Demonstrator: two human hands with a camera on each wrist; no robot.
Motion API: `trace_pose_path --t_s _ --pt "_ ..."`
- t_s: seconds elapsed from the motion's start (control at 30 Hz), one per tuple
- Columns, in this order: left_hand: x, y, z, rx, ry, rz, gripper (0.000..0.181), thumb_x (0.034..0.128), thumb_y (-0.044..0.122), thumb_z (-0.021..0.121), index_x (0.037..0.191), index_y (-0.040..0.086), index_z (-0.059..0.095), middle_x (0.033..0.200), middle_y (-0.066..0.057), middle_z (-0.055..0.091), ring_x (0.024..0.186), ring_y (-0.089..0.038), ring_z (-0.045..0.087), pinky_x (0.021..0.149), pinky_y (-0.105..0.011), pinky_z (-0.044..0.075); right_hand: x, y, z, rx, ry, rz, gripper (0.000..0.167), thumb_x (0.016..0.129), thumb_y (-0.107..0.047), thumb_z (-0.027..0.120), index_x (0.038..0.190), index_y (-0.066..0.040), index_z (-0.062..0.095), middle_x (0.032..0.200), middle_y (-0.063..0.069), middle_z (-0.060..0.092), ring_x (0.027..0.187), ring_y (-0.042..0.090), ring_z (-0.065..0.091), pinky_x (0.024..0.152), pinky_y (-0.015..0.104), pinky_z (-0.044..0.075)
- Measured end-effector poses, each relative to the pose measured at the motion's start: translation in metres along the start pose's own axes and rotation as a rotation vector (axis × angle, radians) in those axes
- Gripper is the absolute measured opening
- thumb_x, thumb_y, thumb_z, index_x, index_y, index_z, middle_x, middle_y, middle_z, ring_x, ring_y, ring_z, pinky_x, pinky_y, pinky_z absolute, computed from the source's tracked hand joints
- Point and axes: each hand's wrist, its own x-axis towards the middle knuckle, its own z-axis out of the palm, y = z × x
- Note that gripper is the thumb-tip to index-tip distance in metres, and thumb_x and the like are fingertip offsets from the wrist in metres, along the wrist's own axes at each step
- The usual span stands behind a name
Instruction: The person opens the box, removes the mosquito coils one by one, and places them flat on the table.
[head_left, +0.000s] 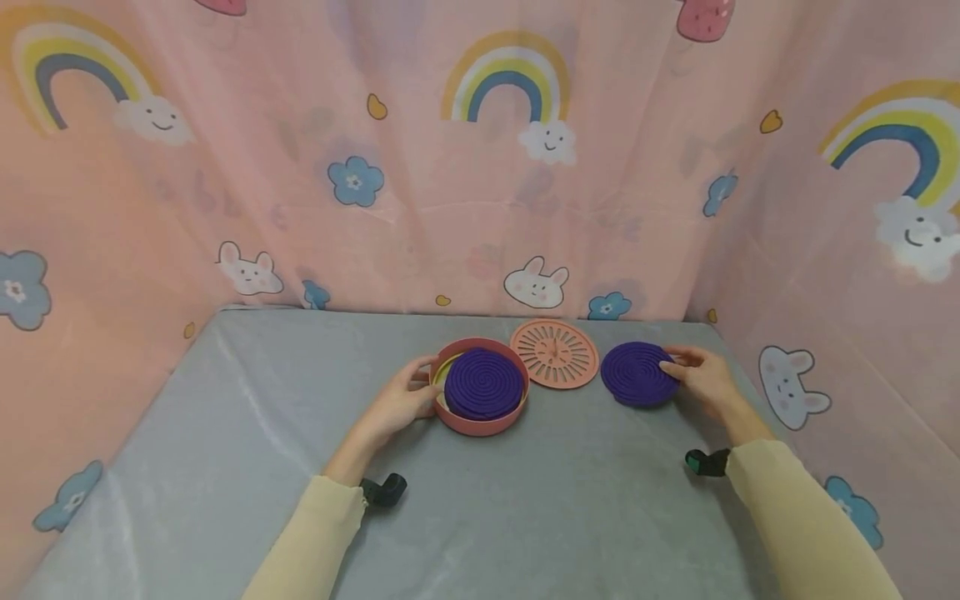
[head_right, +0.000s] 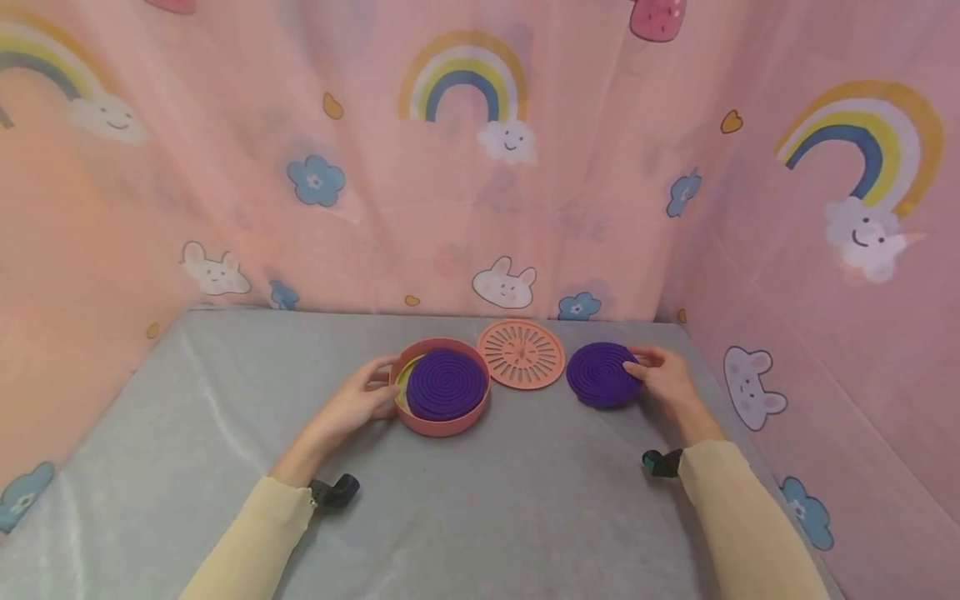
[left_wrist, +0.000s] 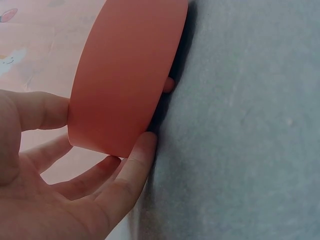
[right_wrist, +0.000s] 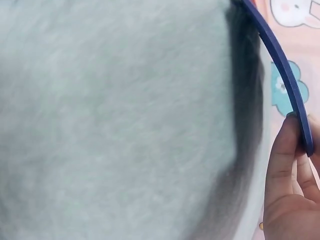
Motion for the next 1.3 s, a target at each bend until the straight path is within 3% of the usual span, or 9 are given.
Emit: trace_pose_path --t_s 0.13,0.33,0.5,0.67,0.87,0.97,1.1,1.17,1.3 --pt "0.000 0.000 0.000 -0.001 0.000 -0.009 0.055 0.1006 0.014 0.063 0.152 0.015 0.045 0.144 -0.022 0.046 0.130 -0.037 0.053 0.088 -0.041 0.060 0.000 0.006 0.003 -0.069 -0.014 0.009 0.055 0.103 -0.024 0.063 0.145 0.006 0.048 0.129 0.024 0.052 0.098 0.019 0.054 0.070 0.018 0.051" --pt "0.002 -0.002 0.000 -0.007 -0.003 -0.009 0.055 0.1008 0.014 0.063 0.153 0.015 0.045 0.144 -0.022 0.047 0.130 -0.036 0.054 0.088 -0.041 0.060 0.001 0.010 0.003 -0.157 -0.003 -0.076 0.051 0.103 -0.019 0.061 0.141 0.013 0.049 0.131 0.036 0.053 0.111 0.038 0.057 0.070 0.015 0.049" --pt "0.003 -0.004 0.001 -0.010 -0.006 -0.006 0.055 0.1009 0.014 0.062 0.153 0.015 0.044 0.145 -0.022 0.046 0.130 -0.037 0.053 0.088 -0.041 0.060 -0.003 0.006 -0.003 -0.204 -0.003 -0.106 0.047 0.104 -0.017 0.058 0.139 0.013 0.050 0.134 0.037 0.054 0.118 0.045 0.057 0.082 0.024 0.051" --pt "0.001 -0.002 0.000 -0.012 -0.001 -0.009 0.056 0.1007 0.014 0.062 0.153 0.015 0.044 0.145 -0.022 0.046 0.131 -0.037 0.053 0.088 -0.042 0.060 -0.011 -0.006 -0.006 -0.208 -0.034 -0.116 0.049 0.105 -0.022 0.057 0.140 0.010 0.051 0.137 0.033 0.055 0.121 0.044 0.056 0.092 0.036 0.050" --pt "-0.001 0.000 0.000 -0.016 -0.004 -0.009 0.056 0.1007 0.014 0.062 0.153 0.014 0.043 0.144 -0.022 0.046 0.131 -0.037 0.053 0.088 -0.042 0.060 -0.022 -0.031 -0.002 -0.180 -0.037 -0.144 0.050 0.105 -0.029 0.057 0.140 0.007 0.053 0.134 0.030 0.058 0.115 0.038 0.061 0.078 0.014 0.049" --pt "-0.001 -0.001 0.000 -0.013 -0.004 -0.009 0.056 0.1008 0.014 0.062 0.153 0.015 0.043 0.144 -0.022 0.046 0.131 -0.037 0.052 0.088 -0.041 0.060 -0.027 -0.045 0.003 -0.134 -0.042 -0.169 0.050 0.105 -0.028 0.057 0.140 0.008 0.054 0.134 0.029 0.058 0.109 0.030 0.064 0.077 0.011 0.051" --pt "-0.001 -0.002 -0.001 -0.004 -0.001 -0.007 0.056 0.1008 0.014 0.063 0.153 0.014 0.043 0.144 -0.022 0.046 0.131 -0.037 0.053 0.087 -0.041 0.060 -0.034 -0.065 0.011 -0.084 -0.043 -0.225 0.047 0.105 -0.026 0.057 0.138 0.008 0.055 0.133 0.029 0.059 0.093 0.006 0.066 0.082 0.017 0.055" --pt "-0.001 -0.001 -0.001 -0.002 -0.001 -0.006 0.056 0.1007 0.015 0.063 0.153 0.015 0.043 0.144 -0.022 0.046 0.131 -0.037 0.053 0.087 -0.041 0.060 -0.037 -0.074 0.016 -0.073 -0.041 -0.245 0.046 0.105 -0.026 0.058 0.138 0.007 0.056 0.132 0.029 0.060 0.090 0.004 0.067 0.082 0.017 0.055" --pt "-0.001 0.000 0.000 0.001 -0.005 -0.007 0.056 0.1005 0.015 0.064 0.153 0.015 0.044 0.143 -0.022 0.047 0.130 -0.037 0.053 0.087 -0.040 0.060 -0.042 -0.088 0.026 -0.067 -0.054 -0.238 0.047 0.105 -0.028 0.057 0.140 0.004 0.056 0.134 0.027 0.060 0.105 0.028 0.069 0.092 0.033 0.057"
